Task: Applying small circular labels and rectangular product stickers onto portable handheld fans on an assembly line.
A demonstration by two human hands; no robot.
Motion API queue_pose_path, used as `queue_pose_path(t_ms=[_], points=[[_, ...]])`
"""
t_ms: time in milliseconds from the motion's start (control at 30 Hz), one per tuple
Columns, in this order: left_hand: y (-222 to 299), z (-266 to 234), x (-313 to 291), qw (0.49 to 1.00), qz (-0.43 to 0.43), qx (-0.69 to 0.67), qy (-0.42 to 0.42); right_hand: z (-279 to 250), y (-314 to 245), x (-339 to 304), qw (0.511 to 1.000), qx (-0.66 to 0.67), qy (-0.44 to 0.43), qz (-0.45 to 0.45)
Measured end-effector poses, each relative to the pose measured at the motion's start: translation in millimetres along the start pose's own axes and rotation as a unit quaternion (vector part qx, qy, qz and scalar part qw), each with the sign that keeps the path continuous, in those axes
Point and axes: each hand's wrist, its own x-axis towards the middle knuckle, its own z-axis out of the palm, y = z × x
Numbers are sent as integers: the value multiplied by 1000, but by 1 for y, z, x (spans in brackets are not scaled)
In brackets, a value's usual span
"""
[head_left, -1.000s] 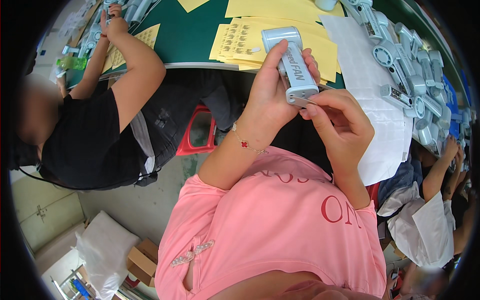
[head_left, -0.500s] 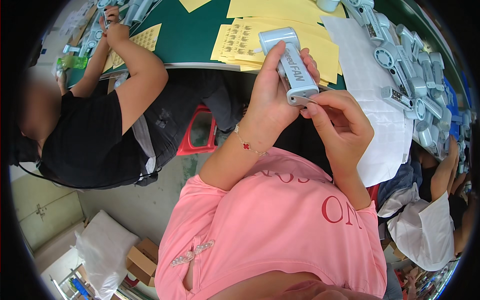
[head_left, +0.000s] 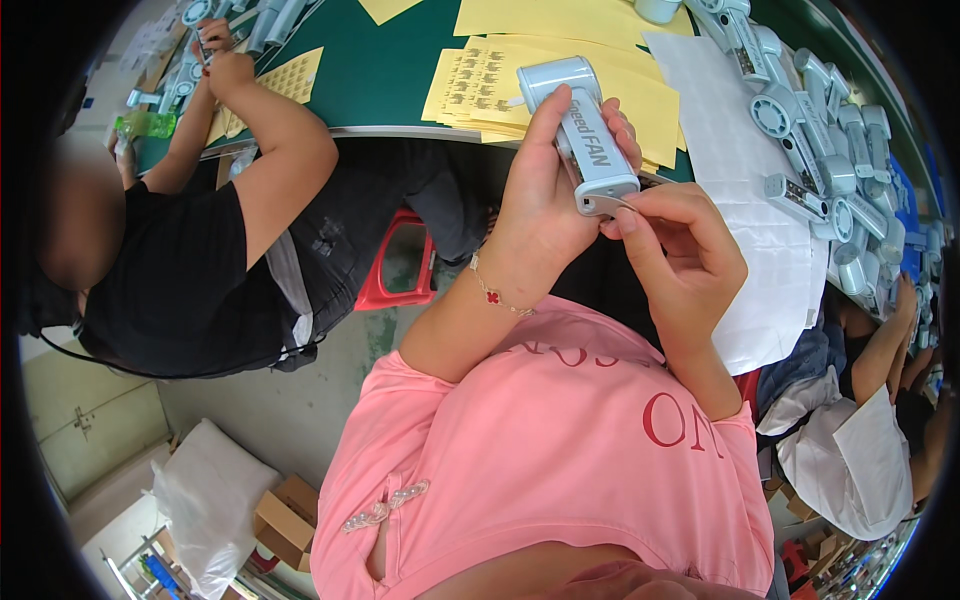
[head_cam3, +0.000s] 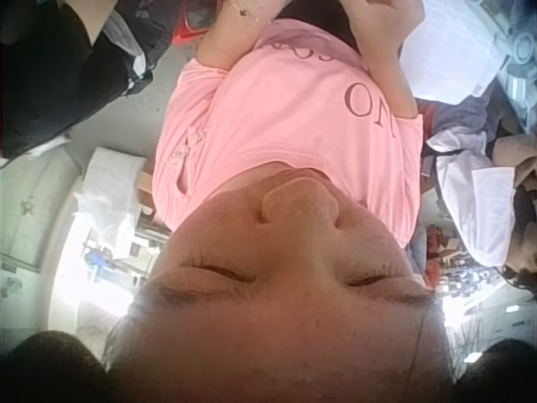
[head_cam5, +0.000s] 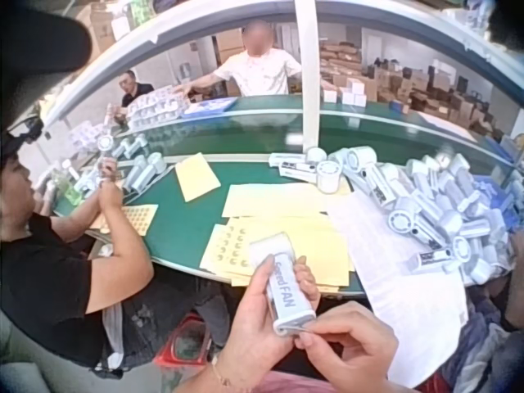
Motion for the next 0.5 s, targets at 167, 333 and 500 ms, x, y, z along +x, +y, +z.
queue_pose_path(t_ms=[167, 333, 500], points=[[0, 0, 0, 1000, -2, -1, 2, -1, 2, 0, 1000, 4, -2, -10], [-2, -1, 0, 1000, 2, 0, 3, -1, 2, -1, 1000, -6, 0, -11], [-3, -8, 1, 998, 47, 36, 4, 1, -4, -1, 998, -58, 14, 10]])
